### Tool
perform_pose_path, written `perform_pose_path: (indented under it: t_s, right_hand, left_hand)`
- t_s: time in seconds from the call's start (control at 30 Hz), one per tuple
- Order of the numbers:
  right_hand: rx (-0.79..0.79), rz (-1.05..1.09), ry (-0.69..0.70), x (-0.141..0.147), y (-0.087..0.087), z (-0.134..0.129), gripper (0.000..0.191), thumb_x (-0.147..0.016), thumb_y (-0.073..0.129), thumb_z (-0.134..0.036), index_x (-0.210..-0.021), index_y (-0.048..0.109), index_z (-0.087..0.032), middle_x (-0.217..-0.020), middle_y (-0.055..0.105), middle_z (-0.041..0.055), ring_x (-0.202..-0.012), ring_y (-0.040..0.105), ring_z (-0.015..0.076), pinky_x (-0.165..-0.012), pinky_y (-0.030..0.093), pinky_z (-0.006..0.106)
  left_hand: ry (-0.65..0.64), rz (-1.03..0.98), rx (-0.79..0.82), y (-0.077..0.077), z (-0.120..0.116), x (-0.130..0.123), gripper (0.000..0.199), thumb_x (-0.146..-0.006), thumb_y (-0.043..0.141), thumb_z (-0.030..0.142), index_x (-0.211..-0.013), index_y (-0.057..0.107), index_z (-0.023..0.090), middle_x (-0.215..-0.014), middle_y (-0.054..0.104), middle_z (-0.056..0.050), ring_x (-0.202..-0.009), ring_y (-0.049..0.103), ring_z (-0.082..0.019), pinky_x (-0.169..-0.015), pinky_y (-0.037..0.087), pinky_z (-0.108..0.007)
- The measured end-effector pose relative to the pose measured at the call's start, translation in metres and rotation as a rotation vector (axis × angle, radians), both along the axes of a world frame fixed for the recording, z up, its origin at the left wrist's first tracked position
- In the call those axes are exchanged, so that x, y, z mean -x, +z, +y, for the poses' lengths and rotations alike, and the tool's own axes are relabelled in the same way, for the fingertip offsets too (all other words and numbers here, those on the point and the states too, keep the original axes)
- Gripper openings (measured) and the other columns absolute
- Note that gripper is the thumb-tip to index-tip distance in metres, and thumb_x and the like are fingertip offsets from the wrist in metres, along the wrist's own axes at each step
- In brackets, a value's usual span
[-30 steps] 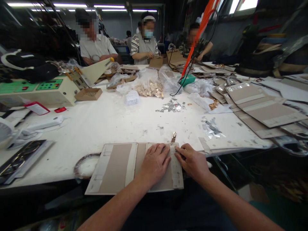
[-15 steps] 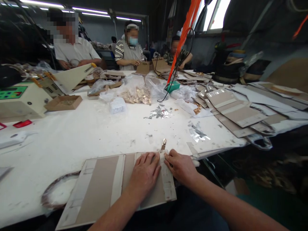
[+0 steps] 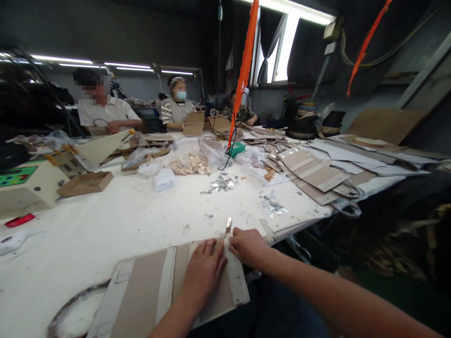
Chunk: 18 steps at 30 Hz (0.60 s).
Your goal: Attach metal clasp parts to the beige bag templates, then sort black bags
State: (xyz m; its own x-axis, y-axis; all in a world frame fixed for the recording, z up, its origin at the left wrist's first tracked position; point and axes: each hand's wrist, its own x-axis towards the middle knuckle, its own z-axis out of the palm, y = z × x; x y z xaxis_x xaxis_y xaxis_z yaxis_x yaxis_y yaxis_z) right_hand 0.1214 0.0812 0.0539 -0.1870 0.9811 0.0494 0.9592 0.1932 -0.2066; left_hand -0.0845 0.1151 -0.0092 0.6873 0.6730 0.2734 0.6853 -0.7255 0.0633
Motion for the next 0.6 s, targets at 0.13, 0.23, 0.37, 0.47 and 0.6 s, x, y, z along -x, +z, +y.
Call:
perform_pose_path:
  t_s: [0.13,0.23,0.37,0.47,0.6]
  right_hand:
    - [-0.022,0.116,-0.210,-0.055,-0.002,0.010,0.029,-0.097,0.057,-0.040,-0.113,0.078,-0.028,-0.109,0.072,0.0015,-0.101,0.068,0.0185,-0.084,0.046,0.028]
    - [-0.016,0.125,-0.454,-0.120,-0.009,0.024,0.034,-0.096,0.057,-0.039,-0.120,0.077,-0.025,-0.121,0.071,0.0046,-0.112,0.065,0.0215,-0.091,0.045,0.030]
    - [0.057,0.113,-0.627,-0.186,-0.023,0.038,0.040,-0.093,0.060,-0.040,-0.125,0.076,-0.024,-0.119,0.072,0.0079,-0.110,0.064,0.0234,-0.090,0.044,0.030]
    - [0.112,0.115,-0.630,-0.202,-0.034,0.045,0.039,-0.090,0.063,-0.043,-0.121,0.078,-0.025,-0.118,0.072,0.0077,-0.106,0.065,0.0221,-0.088,0.044,0.029]
    - [0.120,0.117,-0.635,-0.199,-0.042,0.050,0.035,-0.090,0.062,-0.047,-0.113,0.080,-0.028,-0.121,0.072,0.0047,-0.108,0.063,0.0218,-0.085,0.042,0.028]
  left_hand:
    - [0.034,-0.019,0.091,0.005,0.001,0.001,0.049,-0.103,0.053,0.032,-0.151,0.053,0.021,-0.144,0.053,-0.010,-0.132,0.047,-0.029,-0.113,0.043,-0.049]
    - [0.050,-0.032,0.144,0.008,0.000,0.001,0.050,-0.103,0.054,0.031,-0.152,0.052,0.022,-0.146,0.052,-0.009,-0.134,0.046,-0.028,-0.114,0.041,-0.049]
    - [0.063,-0.051,0.174,0.007,0.000,0.000,0.051,-0.102,0.055,0.031,-0.151,0.052,0.023,-0.146,0.052,-0.008,-0.134,0.045,-0.028,-0.114,0.040,-0.049]
    - [0.065,-0.065,0.179,0.005,0.000,0.000,0.051,-0.101,0.056,0.031,-0.151,0.052,0.024,-0.146,0.052,-0.007,-0.134,0.045,-0.028,-0.114,0.040,-0.049]
    - [0.054,-0.088,0.167,0.005,0.000,0.000,0.051,-0.102,0.056,0.032,-0.151,0.051,0.024,-0.146,0.052,-0.006,-0.134,0.044,-0.027,-0.114,0.039,-0.049]
